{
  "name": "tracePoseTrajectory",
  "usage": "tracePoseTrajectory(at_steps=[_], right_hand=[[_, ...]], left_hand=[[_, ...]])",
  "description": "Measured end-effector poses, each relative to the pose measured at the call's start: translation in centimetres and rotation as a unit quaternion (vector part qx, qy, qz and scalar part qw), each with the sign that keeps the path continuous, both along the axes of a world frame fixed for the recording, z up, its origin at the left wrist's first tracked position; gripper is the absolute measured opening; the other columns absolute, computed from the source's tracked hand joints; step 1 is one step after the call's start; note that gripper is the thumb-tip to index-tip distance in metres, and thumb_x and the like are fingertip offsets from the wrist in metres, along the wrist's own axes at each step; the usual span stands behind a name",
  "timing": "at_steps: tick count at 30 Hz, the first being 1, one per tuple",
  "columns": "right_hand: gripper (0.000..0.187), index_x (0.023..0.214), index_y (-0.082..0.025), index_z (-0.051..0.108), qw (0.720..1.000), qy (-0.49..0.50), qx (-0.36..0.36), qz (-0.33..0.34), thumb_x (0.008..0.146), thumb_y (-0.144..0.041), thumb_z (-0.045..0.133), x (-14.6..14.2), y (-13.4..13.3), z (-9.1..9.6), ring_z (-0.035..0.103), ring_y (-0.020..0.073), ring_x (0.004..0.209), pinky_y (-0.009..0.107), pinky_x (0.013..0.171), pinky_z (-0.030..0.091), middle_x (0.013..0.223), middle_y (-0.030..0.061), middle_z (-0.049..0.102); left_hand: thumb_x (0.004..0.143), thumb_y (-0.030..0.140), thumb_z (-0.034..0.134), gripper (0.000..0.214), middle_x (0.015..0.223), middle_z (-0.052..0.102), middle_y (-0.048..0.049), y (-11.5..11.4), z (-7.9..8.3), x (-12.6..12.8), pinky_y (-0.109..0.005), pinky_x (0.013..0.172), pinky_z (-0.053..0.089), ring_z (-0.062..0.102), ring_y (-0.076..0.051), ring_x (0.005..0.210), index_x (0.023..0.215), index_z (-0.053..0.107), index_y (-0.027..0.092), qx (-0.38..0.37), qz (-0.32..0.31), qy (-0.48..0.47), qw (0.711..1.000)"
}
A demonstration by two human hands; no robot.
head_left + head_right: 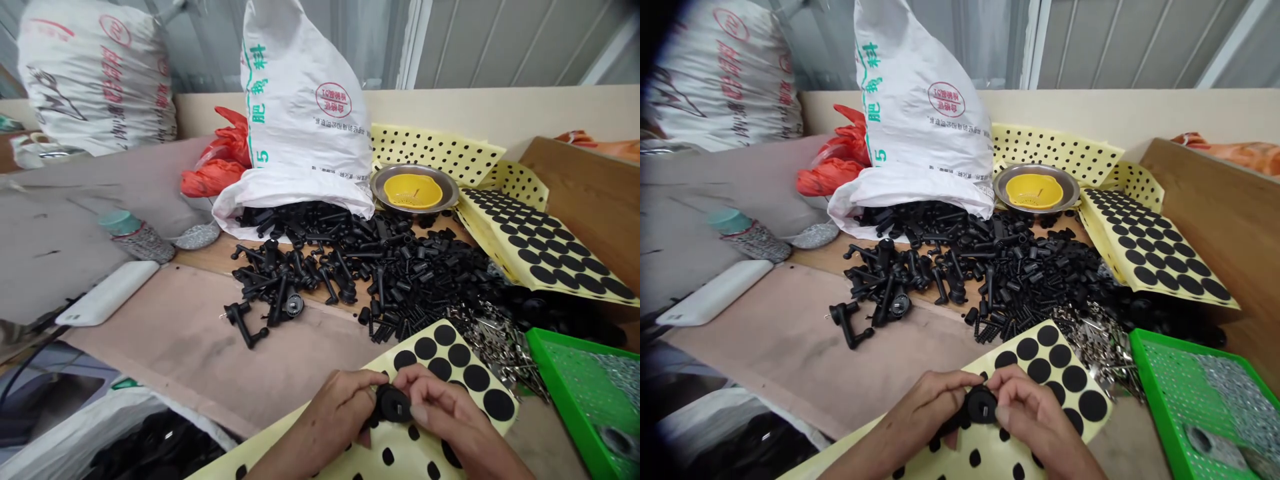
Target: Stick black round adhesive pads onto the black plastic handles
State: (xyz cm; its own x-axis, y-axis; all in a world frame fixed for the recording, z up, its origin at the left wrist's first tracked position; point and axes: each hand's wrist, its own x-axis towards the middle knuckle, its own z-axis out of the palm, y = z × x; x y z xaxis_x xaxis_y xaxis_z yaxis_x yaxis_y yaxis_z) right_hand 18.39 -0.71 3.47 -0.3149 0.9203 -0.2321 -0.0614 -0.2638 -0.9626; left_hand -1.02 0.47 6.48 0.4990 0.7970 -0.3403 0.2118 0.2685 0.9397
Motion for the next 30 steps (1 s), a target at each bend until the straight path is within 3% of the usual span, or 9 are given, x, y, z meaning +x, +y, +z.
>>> tracePoseTrajectory(at_steps=[5,30], right_hand=[[0.026,0.06,-0.02,0.055,1.0,0.003,-0.002,0.014,0.069,-0.042,0.065,0.0,0.1,-0.1,0.048,0.0201,0.079,0.028,0.066,0.038,0.09,0.0054,0.054],[0.025,0.06,-0.019,0.054,0.999,-0.008,-0.016,0.039,0.071,-0.039,0.065,0.0,0.1,1.0,0.047,0.0183,0.075,0.027,0.063,0.036,0.087,0.0037,0.052]], left_hand=[[0.085,0.025,0.041,0.032,0.06,0.052,0.0038,-0.2,-1.5,0.0,-0.016,0.048,0.041,0.051,-0.009,0.052,0.103,0.066,0.018,0.001,0.015,-0.004,1.0],[0.082,0.028,0.043,0.031,0.064,0.056,0.0015,-0.3,-2.0,0.0,-0.016,0.044,0.038,0.052,-0.009,0.049,0.099,0.067,0.017,-0.036,0.021,0.001,0.999]])
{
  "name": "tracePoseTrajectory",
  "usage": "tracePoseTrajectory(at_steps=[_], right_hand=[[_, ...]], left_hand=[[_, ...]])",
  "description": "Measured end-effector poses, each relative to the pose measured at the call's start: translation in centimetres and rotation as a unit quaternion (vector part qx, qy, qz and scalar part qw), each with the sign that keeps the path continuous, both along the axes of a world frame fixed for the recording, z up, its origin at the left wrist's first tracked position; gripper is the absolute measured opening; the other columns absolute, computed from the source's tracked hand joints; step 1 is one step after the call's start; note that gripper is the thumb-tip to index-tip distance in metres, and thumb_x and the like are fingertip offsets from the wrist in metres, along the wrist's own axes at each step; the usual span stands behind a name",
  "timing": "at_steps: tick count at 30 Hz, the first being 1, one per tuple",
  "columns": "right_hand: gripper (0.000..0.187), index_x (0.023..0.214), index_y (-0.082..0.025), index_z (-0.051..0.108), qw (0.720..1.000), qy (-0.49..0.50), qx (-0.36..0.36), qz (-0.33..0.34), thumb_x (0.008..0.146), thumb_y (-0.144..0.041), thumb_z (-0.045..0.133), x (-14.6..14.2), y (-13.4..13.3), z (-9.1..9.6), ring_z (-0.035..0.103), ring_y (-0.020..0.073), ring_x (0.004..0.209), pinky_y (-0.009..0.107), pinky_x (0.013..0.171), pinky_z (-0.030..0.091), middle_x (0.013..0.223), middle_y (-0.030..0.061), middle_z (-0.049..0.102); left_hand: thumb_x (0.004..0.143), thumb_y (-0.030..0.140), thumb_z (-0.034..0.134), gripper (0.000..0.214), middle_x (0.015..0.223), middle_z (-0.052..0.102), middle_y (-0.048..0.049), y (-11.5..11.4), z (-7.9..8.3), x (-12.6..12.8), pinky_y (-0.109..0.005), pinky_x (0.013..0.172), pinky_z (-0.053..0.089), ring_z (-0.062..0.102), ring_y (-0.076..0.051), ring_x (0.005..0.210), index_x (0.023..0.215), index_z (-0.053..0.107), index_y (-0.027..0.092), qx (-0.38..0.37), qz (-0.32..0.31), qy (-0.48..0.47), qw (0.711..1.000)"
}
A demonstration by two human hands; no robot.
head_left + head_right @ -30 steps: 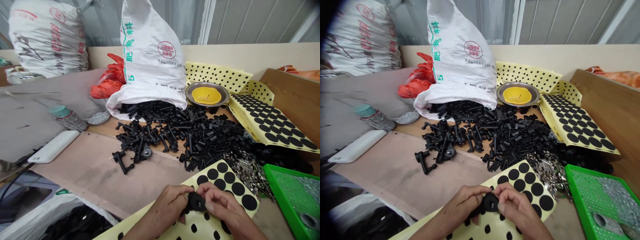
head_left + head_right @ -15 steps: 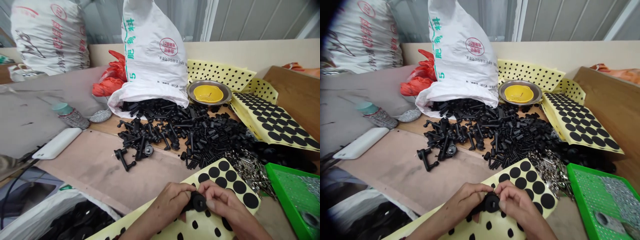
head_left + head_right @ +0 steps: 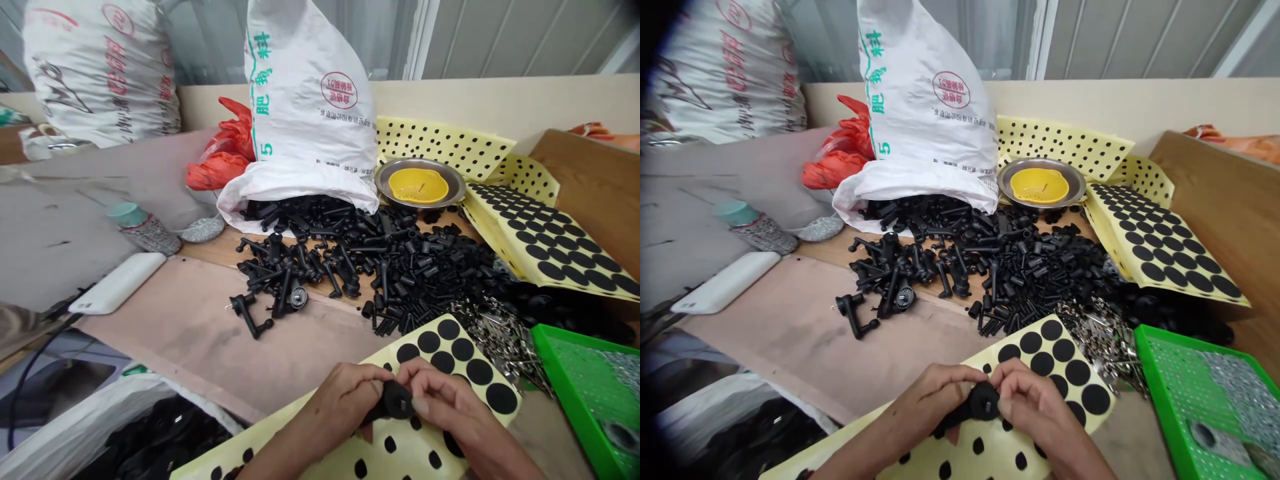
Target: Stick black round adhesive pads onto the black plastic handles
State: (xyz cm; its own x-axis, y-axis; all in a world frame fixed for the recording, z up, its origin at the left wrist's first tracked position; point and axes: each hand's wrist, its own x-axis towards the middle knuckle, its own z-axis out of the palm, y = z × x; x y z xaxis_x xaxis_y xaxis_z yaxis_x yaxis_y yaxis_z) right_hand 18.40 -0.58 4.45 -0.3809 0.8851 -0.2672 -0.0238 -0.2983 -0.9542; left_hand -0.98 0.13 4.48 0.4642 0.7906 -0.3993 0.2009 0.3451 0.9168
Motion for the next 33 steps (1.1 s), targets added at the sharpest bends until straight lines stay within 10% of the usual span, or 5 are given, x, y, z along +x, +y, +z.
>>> tracePoseTrajectory(at_steps=[12,20,25,28,33], right_hand=[[0.023,0.059,-0.02,0.054,0.999,-0.034,0.034,0.007,0.073,-0.035,0.062,-0.1,0.1,-0.4,0.05,0.0188,0.077,0.026,0.063,0.039,0.088,0.0041,0.054],[0.015,0.068,-0.022,0.05,0.933,-0.241,0.266,-0.038,0.083,-0.023,0.051,-0.6,-1.0,-1.4,0.051,0.0155,0.067,0.026,0.062,0.04,0.076,0.0003,0.053],[0.028,0.068,-0.017,0.064,0.997,-0.048,0.034,-0.055,0.079,-0.042,0.06,-0.9,-1.0,-0.7,0.054,0.0129,0.062,0.024,0.058,0.046,0.082,0.0044,0.062],[0.028,0.076,-0.015,0.071,0.986,0.074,-0.114,-0.092,0.074,-0.042,0.067,-1.2,-1.0,-0.3,0.059,0.0147,0.067,0.029,0.069,0.049,0.089,0.0081,0.068],[0.021,0.082,-0.02,0.069,0.969,0.146,-0.128,-0.153,0.079,-0.039,0.063,-2.1,-1.4,0.0,0.062,0.0172,0.071,0.033,0.073,0.05,0.089,0.0061,0.07]], left_hand=[[0.08,0.029,0.049,0.029,0.06,0.047,0.0041,-0.2,-0.1,0.2,-0.017,0.046,0.041,0.045,-0.008,0.048,0.097,0.066,0.014,0.019,-0.005,-0.009,1.0],[0.078,0.022,0.048,0.024,0.057,0.042,0.0053,-1.2,-0.4,0.7,-0.017,0.044,0.03,0.037,-0.008,0.049,0.094,0.064,0.015,0.126,0.049,0.095,0.986],[0.079,0.023,0.048,0.017,0.06,0.046,0.0041,-1.9,-0.4,0.6,-0.017,0.045,0.031,0.037,-0.008,0.05,0.081,0.063,0.015,0.123,0.083,0.044,0.988],[0.079,0.026,0.05,0.021,0.059,0.046,0.0042,-2.4,-0.7,0.2,-0.017,0.045,0.034,0.038,-0.008,0.048,0.09,0.063,0.014,0.095,0.123,-0.008,0.988],[0.077,0.029,0.052,0.03,0.06,0.048,0.003,-3.2,0.0,-0.7,-0.019,0.046,0.037,0.04,-0.009,0.048,0.099,0.063,0.013,0.08,0.166,-0.031,0.982]])
